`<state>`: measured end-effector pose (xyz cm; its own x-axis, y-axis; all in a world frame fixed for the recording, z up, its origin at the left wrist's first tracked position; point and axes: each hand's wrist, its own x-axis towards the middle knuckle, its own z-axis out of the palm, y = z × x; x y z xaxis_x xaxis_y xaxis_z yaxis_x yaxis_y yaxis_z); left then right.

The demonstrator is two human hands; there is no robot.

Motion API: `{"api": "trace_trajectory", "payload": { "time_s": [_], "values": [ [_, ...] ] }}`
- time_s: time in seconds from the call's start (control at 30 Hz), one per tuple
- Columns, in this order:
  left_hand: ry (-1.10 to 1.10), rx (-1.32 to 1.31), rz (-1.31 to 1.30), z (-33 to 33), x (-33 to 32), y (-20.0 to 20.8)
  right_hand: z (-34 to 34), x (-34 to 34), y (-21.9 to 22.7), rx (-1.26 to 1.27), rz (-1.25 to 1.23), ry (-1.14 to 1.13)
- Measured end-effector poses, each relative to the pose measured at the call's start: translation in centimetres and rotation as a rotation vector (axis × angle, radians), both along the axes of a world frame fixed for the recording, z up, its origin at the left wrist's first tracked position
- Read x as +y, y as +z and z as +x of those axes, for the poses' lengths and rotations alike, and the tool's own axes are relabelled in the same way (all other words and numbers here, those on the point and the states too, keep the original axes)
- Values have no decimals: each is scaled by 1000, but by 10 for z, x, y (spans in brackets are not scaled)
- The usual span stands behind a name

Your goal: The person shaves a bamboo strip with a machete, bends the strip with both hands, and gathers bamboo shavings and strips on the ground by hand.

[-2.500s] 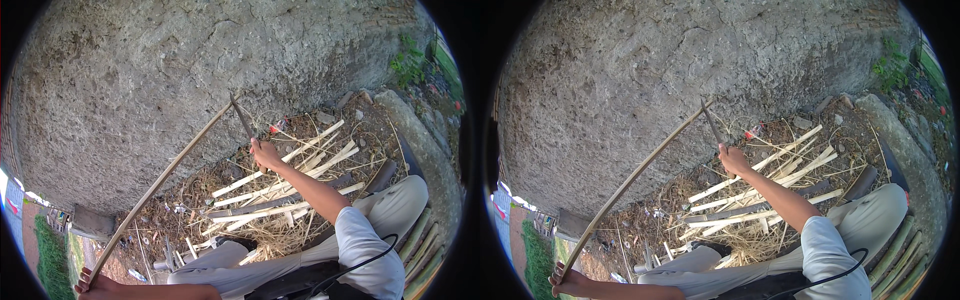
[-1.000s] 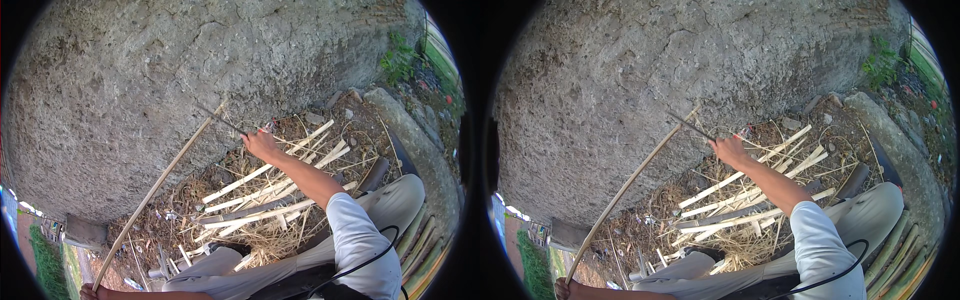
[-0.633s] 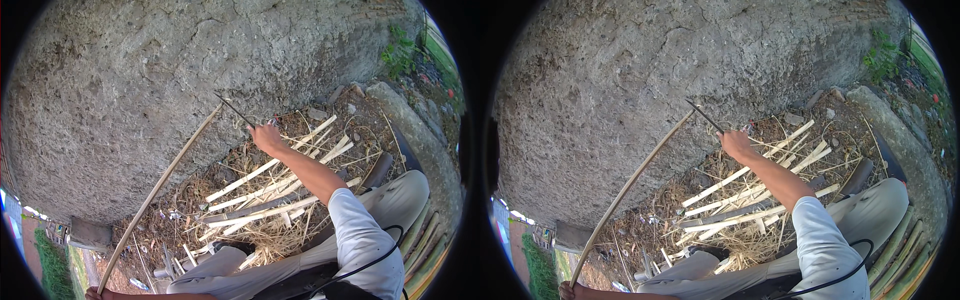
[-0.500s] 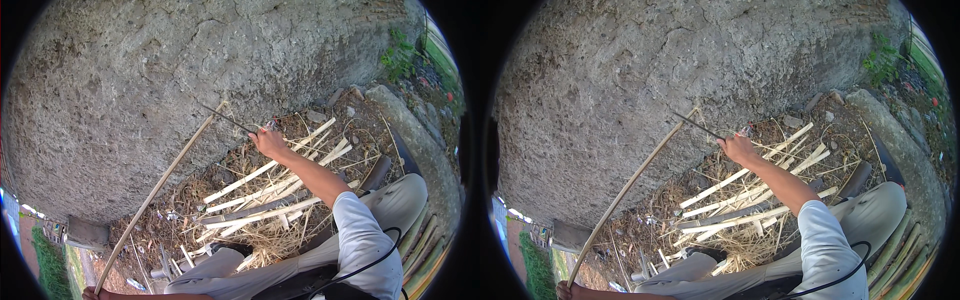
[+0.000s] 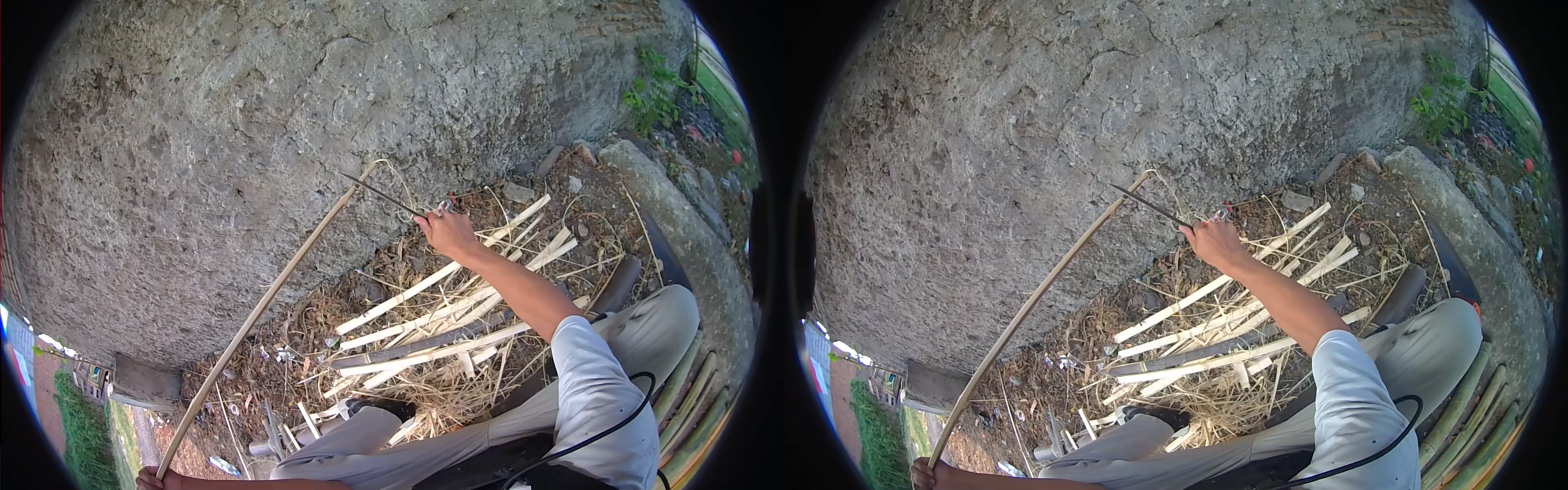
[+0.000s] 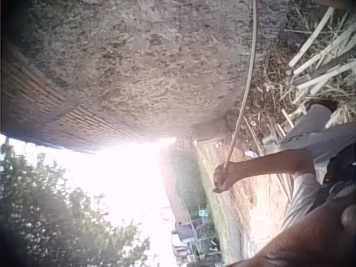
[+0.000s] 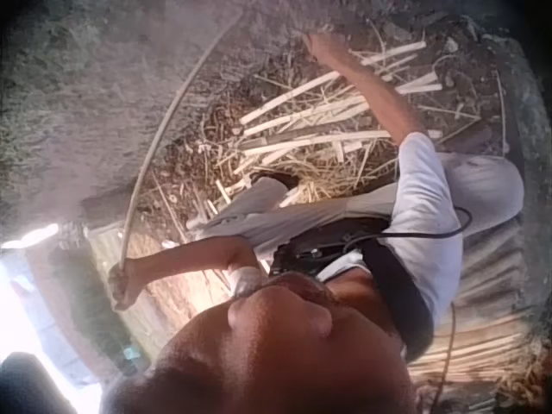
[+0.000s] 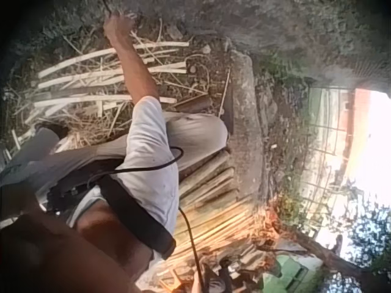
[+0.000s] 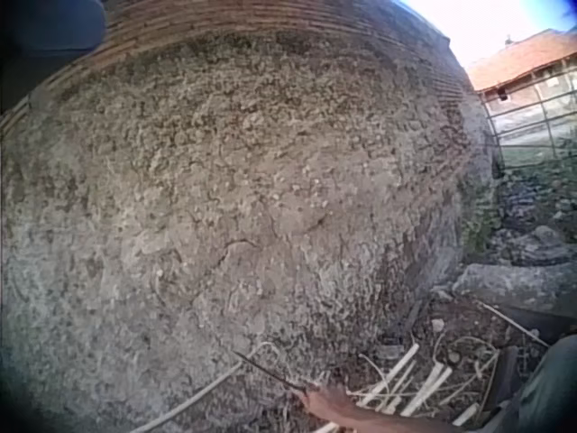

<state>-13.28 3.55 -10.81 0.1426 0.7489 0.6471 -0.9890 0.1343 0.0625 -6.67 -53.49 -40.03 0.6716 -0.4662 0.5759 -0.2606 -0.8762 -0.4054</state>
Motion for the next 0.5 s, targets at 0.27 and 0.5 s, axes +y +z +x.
{"api": "trace_trajectory", "payload": {
  "time_s": [0.27,0.5],
  "values": [
    [-86,-22,85,-6,-3,1,-17,-5,-8,62,87,-79],
    [-9,6,109,-10,-19,4,-29,53,16,-12,277,213]
  ]
}}
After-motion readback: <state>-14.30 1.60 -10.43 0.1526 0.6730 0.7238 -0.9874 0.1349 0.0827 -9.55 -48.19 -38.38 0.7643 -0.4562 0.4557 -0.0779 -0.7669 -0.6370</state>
